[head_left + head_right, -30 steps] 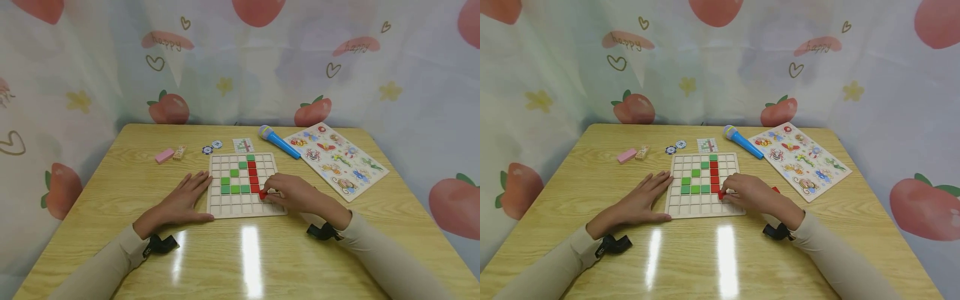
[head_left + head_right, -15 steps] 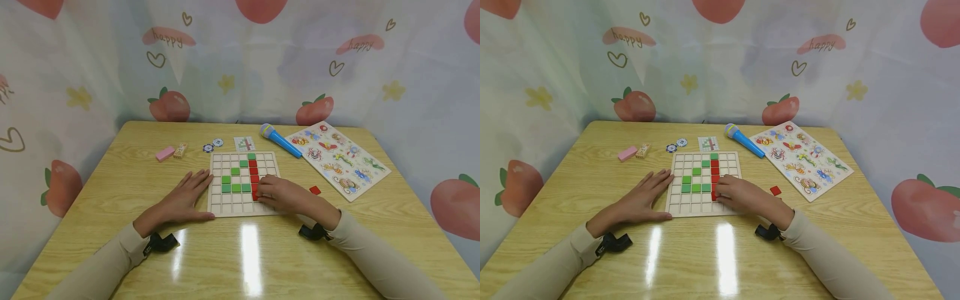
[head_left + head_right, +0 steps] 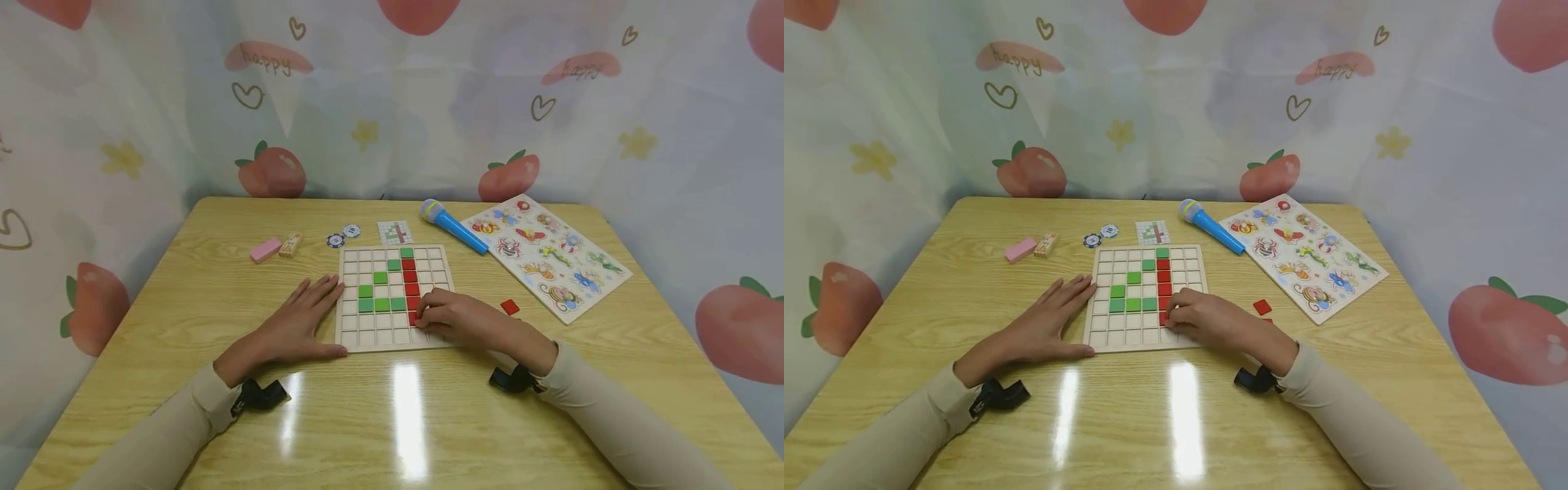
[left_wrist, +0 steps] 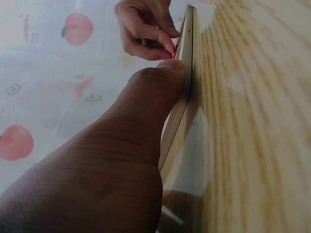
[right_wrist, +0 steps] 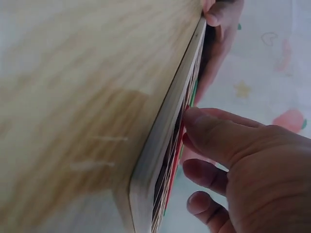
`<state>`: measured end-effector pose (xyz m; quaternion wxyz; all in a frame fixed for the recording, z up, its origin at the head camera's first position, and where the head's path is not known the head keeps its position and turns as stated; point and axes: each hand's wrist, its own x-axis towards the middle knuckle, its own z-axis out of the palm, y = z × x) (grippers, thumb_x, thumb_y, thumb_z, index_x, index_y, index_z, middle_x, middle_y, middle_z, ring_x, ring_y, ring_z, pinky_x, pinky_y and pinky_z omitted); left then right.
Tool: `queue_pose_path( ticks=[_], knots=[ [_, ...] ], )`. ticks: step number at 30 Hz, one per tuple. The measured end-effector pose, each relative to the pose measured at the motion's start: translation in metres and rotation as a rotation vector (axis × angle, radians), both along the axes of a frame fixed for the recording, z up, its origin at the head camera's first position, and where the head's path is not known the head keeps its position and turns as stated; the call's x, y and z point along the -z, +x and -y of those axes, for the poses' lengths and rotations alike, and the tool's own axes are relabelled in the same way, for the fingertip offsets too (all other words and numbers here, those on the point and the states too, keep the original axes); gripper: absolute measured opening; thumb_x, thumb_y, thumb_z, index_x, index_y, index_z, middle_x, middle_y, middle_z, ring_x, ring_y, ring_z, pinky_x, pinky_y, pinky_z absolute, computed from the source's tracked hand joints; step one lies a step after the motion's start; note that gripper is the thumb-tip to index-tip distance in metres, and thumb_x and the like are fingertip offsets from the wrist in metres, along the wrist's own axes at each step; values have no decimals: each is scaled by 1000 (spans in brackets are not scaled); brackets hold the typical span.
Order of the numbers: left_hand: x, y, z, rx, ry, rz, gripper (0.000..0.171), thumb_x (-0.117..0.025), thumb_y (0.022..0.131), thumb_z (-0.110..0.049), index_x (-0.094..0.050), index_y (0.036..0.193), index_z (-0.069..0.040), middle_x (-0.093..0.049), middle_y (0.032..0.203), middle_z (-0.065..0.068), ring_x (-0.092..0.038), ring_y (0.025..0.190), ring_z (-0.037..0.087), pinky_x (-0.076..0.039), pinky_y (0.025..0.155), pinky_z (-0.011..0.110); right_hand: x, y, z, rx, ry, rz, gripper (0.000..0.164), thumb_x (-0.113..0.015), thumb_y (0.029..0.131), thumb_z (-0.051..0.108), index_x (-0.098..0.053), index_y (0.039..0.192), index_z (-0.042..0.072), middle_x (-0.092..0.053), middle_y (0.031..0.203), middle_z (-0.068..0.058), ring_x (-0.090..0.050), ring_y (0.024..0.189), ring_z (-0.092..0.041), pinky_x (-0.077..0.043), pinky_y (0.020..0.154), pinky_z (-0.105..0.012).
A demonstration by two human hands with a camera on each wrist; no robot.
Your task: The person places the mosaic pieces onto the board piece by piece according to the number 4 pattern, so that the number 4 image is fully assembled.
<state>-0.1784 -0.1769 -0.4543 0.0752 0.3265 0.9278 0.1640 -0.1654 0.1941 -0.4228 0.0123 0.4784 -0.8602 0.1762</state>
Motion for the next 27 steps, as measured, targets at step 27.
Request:
queue_pose_path(
  ticks=[27],
  knots=[
    [0,-1,2,7,5,-1,126,-72,82,-81,-18,173,-13,-13,182,6,-10,170,29,-4,140,54,20,30,-151,417,-89,24,39,-71,97,-6,-73,131,13,-69,131,-3,-67,113,-19,-56,89,-17]
  ],
)
